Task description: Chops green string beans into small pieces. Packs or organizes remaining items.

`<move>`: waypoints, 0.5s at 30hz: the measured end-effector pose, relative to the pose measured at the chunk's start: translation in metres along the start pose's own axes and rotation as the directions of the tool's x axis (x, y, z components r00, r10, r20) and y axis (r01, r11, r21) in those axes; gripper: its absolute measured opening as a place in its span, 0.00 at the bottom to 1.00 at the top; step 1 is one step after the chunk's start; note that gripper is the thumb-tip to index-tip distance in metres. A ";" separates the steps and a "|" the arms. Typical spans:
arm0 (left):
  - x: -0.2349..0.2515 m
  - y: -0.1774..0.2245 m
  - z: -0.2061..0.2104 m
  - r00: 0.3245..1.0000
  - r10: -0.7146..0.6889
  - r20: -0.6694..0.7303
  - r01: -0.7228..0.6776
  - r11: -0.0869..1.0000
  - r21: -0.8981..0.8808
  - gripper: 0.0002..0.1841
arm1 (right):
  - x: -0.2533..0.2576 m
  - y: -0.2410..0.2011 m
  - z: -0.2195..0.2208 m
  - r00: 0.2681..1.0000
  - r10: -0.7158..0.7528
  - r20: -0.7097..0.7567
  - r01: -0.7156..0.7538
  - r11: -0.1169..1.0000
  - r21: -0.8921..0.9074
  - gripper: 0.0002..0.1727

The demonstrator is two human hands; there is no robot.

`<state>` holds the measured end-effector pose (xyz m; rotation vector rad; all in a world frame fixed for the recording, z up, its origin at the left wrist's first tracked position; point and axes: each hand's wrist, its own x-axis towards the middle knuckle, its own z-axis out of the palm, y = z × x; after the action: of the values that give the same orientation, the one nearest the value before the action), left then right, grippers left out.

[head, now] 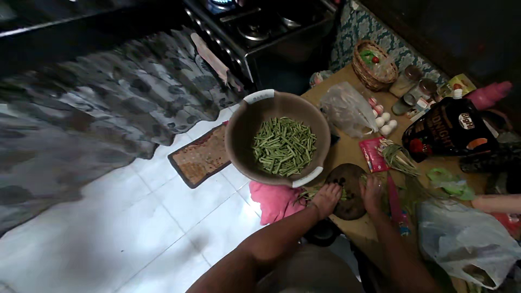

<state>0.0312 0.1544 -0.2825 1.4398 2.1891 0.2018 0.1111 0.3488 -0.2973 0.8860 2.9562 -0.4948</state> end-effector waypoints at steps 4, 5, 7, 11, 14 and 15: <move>-0.003 -0.001 -0.002 1.000 -0.007 -0.006 0.007 1.000 -0.010 0.28 | 0.014 0.002 0.001 1.000 -0.001 -0.020 0.002 1.000 0.021 0.28; -0.002 -0.002 0.000 1.000 -0.001 -0.018 0.001 1.000 -0.012 0.28 | 0.017 0.002 0.000 1.000 0.000 -0.026 0.001 1.000 0.024 0.28; -0.001 -0.002 0.002 0.999 0.010 -0.045 -0.011 1.000 -0.012 0.27 | 0.024 0.000 -0.007 1.000 0.015 -0.015 -0.015 0.999 0.032 0.27; -0.003 -0.004 0.004 0.995 0.022 -0.101 -0.023 1.000 -0.013 0.28 | 0.027 -0.005 -0.025 0.999 0.019 -0.029 -0.017 0.998 0.062 0.26; -0.002 -0.004 0.005 0.993 0.025 -0.114 -0.029 0.999 -0.028 0.26 | 0.033 0.000 -0.026 1.000 -0.006 -0.022 0.007 0.998 0.067 0.27; -0.002 -0.005 0.007 0.993 0.028 -0.118 -0.031 0.999 -0.028 0.26 | 0.035 -0.004 -0.028 1.000 0.007 -0.030 -0.004 0.995 0.099 0.27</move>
<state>0.0311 0.1499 -0.2894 1.4788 2.2493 0.3361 0.0819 0.3725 -0.2726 0.9175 2.9785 -0.6389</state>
